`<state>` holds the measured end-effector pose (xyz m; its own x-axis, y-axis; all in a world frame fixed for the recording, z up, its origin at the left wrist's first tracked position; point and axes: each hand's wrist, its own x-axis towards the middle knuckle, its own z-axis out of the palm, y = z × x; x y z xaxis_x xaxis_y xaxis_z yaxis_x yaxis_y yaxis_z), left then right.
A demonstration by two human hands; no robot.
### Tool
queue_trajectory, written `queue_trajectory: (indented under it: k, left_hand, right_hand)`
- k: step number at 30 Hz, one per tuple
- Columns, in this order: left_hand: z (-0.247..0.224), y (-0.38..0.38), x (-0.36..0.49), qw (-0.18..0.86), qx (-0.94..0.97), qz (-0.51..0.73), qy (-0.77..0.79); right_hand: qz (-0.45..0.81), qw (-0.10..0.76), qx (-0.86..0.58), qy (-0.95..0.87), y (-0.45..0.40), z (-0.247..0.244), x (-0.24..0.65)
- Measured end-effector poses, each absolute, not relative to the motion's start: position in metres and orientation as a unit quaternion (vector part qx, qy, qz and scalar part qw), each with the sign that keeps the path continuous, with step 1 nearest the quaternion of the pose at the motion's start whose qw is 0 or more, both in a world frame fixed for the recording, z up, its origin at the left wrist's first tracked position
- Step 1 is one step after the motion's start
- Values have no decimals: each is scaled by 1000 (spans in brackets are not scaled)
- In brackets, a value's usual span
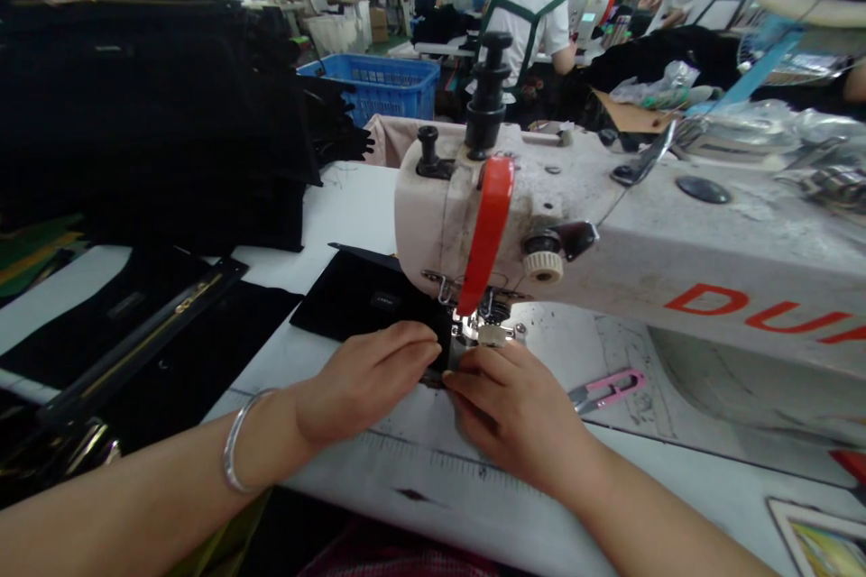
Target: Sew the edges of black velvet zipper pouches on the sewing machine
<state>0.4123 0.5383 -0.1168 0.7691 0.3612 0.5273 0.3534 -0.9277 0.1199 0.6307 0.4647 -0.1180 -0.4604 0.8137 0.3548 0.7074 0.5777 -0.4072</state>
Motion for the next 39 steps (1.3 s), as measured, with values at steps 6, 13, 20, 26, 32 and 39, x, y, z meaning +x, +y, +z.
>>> queue_trajectory:
  k: [6,13,20,26,32,39]
  left_hand:
    - [-122,536,410,53,940,237,241]
    - [-120,537,415,48,931,244,266]
    - [-119,537,416,31,958,232,168]
    - [-122,537,414,79,966,183,164]
    - [-121,536,416,66,969,180,153]
    - [-131,542,413,69,974,155,148]
  right_hand:
    - [77,254,-481,-835,470,-122,629]
    - [-6,246,-462,-852,479,-129,625]
    - [20,280,-409,-868,478,-129,626]
    - [72,277,-409,-867,470,-124,632]
    - [95,276,-429,-855,468,-120,631]
    - [89,268,-442,-851,467,-119,632]
